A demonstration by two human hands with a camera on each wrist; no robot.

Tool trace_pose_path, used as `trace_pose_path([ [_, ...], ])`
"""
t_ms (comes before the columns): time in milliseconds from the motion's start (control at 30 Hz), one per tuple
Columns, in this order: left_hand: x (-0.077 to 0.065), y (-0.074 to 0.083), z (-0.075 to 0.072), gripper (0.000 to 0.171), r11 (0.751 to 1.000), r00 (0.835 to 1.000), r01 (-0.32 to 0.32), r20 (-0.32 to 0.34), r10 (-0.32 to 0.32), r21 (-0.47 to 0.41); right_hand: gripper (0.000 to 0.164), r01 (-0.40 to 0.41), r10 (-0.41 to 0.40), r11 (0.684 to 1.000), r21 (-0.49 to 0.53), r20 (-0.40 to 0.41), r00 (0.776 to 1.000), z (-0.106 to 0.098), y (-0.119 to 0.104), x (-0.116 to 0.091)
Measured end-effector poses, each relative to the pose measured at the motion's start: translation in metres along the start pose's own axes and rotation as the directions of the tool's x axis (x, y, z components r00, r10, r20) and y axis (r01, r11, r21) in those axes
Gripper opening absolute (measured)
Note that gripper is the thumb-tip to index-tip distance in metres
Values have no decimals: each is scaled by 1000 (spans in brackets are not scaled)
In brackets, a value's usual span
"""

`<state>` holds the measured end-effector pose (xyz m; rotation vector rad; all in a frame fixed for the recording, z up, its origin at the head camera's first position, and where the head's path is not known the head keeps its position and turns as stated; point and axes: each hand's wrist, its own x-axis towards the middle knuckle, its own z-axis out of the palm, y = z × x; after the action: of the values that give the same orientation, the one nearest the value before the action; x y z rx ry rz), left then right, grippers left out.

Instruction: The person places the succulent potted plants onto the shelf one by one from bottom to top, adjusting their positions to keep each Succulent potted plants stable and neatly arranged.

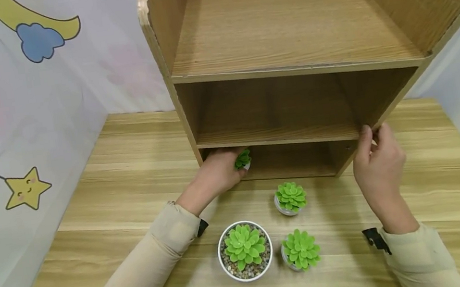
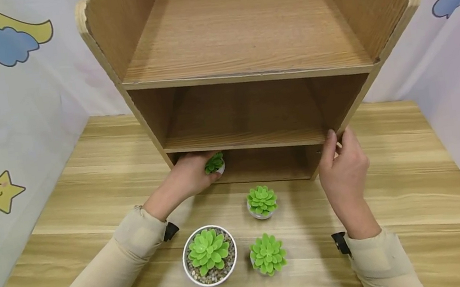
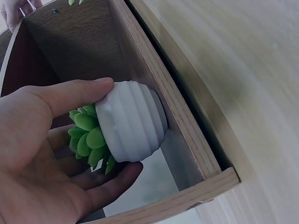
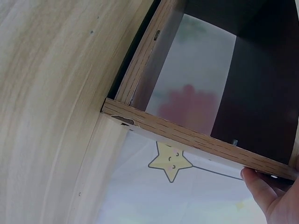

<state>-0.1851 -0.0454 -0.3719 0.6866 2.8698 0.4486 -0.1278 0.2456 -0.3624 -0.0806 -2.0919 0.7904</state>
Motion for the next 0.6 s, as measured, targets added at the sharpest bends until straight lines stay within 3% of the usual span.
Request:
trace_pose_path([
  [267,0,3,-1,62,999,998,43,37,-42,-15,29,5,-5,1000,-1,7,1000,-1,-1,1],
  [600,0,0,0,62,999,999,22,26,-22,-25,30,-20,20,1000,15,-12,1000,1,-1,0],
])
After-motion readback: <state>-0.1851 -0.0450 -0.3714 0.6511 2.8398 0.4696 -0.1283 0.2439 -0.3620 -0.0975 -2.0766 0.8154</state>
